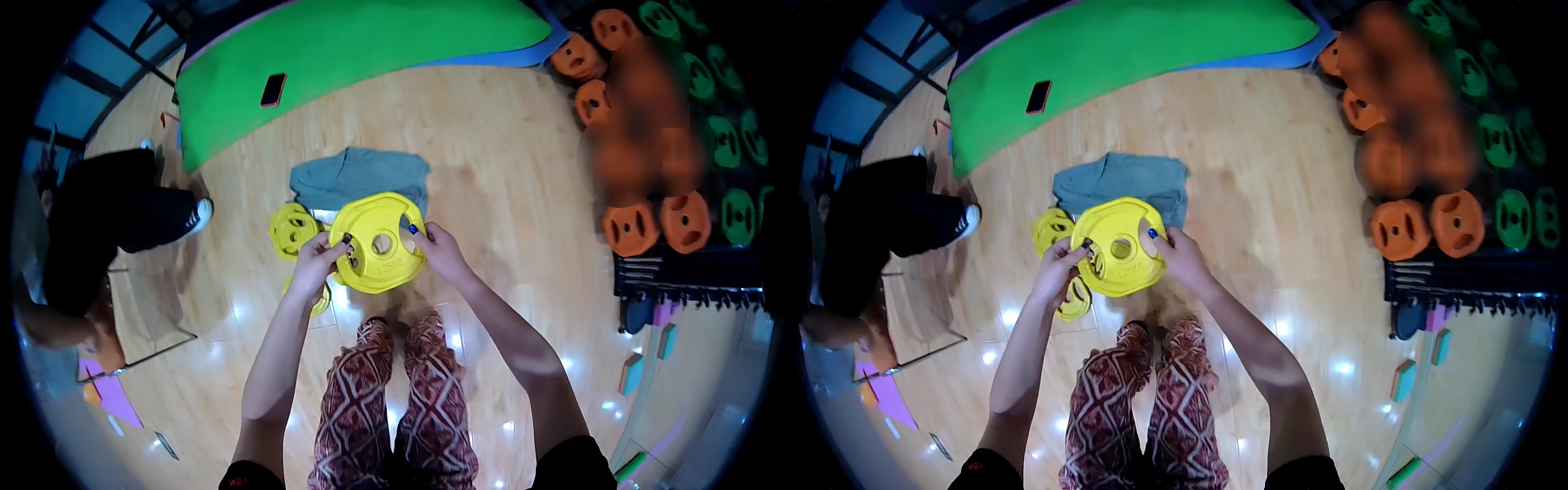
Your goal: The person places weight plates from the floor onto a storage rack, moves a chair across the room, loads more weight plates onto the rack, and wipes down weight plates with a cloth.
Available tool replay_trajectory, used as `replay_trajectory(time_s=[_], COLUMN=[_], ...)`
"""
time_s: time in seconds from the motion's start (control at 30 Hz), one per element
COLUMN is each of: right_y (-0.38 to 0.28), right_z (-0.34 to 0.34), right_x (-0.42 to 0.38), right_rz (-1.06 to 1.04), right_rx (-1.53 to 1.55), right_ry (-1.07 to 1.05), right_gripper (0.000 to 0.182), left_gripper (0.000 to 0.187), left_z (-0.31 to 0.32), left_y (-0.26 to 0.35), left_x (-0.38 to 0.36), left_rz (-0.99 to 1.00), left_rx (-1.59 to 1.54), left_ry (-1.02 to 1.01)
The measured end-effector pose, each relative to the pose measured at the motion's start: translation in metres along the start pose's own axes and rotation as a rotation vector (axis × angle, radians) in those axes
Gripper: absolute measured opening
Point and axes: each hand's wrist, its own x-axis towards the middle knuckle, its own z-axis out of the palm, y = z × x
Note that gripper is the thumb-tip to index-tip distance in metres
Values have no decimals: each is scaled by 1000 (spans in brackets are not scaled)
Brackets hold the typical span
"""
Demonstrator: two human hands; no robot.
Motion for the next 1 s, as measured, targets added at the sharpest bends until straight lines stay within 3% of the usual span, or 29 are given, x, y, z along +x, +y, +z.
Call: replay_trajectory(time_s=[0.07,0.17,0.27,0.37,0.4,0.47,0.53,0.67,0.8,0.93,1.0], right_y=[-75,-182,-260,-327,-336,-346,-352,-332,-331,-304,-289], right_z=[-39,-101,-154,-189,-196,-211,-218,-259,-341,-458,-521], right_x=[-37,-99,-168,-225,-242,-263,-276,-269,-244,-205,-179], right_rz=[-58,-2,61,35,94,156,335,293,216,160,155], right_rx=[194,248,81,217,170,128,157,245,345,300,270], right_ry=[83,170,232,370,388,451,461,653,805,965,1000], right_gripper=[35,31,28,27,28,29,25,26,25,29,30], left_gripper=[10,13,18,21,22,19,18,18,22,28,33], left_z=[31,72,107,151,161,189,203,261,350,482,551], left_y=[72,171,230,283,295,323,337,356,384,415,432], left_x=[-41,-111,-167,-217,-226,-241,-237,-196,-146,-78,-39], left_rz=[38,34,94,84,130,20,59,55,158,204,320], left_rx=[-19,46,249,424,533,362,386,391,426,508,576], left_ry=[-22,-48,-44,-27,-50,-171,-293,-416,-507,-628,-657])
